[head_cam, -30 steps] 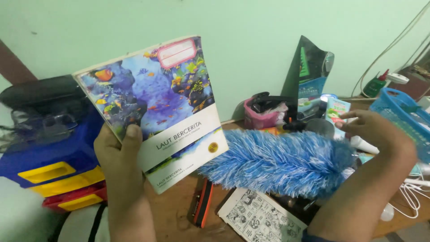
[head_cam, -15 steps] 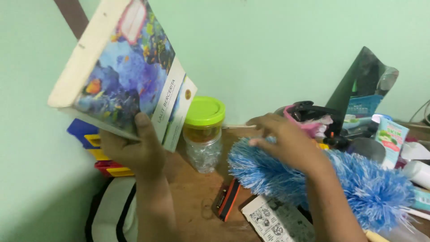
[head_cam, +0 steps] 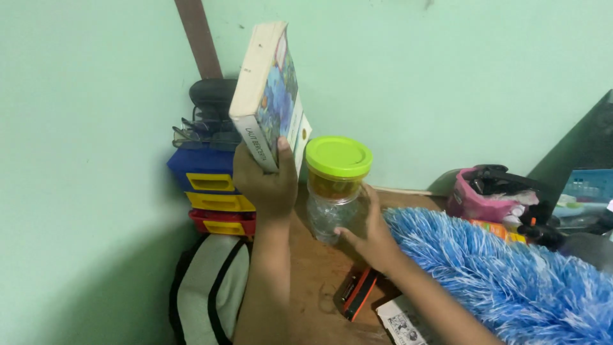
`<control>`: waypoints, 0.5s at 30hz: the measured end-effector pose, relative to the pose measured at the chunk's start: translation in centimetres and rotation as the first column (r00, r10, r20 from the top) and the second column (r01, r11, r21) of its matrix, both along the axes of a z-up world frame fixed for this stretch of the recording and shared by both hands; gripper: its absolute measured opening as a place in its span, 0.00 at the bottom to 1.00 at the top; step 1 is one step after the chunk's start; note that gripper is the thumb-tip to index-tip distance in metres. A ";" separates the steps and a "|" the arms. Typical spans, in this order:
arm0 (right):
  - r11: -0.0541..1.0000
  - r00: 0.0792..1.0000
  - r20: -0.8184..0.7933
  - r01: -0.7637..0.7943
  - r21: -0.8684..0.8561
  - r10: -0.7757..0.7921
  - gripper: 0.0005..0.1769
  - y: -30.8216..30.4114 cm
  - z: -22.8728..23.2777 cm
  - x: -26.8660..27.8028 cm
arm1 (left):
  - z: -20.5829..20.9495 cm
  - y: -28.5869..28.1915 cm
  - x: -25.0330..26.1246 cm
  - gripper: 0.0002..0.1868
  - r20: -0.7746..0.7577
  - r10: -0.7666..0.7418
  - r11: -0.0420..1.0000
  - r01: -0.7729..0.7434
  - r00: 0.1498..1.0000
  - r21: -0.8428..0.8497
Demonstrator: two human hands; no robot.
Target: The person is tidying up a desk by organizing items into a basket, putting away a duster, and arranging books.
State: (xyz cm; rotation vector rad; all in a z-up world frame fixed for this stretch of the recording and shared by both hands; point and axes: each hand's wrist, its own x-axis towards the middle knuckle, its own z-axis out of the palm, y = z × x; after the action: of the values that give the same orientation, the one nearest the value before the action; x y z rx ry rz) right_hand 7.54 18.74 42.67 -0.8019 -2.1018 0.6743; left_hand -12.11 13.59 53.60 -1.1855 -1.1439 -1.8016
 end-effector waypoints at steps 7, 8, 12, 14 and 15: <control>0.989 0.997 -0.006 -0.071 -0.127 0.071 0.66 1.1 -1.9 -0.2 | -1.9 2.8 0.4 0.23 -0.132 0.182 0.950 -0.209 0.974 -0.233; 0.989 0.997 -0.004 -0.072 -0.130 0.072 0.66 1.5 -2.6 -0.2 | -2.5 3.4 0.6 0.23 -0.130 0.183 0.949 -0.209 0.975 -0.237; 0.985 0.994 -0.018 -0.108 -0.133 0.106 0.64 2.0 -3.7 -0.1 | -4.2 5.3 1.1 0.23 0.174 0.021 0.927 0.046 0.985 -0.373; 0.986 0.995 -0.014 -0.104 -0.128 0.103 0.64 2.1 -3.6 -0.2 | -4.8 5.8 1.1 0.22 0.318 -0.001 0.899 0.139 0.948 -0.415; 0.986 0.996 0.005 -0.092 -0.137 0.094 0.64 2.2 -3.7 -0.3 | -5.1 5.9 1.1 0.21 0.347 -0.031 0.907 0.173 0.937 -0.385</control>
State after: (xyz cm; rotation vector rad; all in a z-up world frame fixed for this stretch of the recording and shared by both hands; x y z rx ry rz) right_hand 7.26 20.93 39.00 -0.7873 -2.1320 0.8732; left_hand -10.98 19.47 48.45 -1.2159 -1.7561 -1.9533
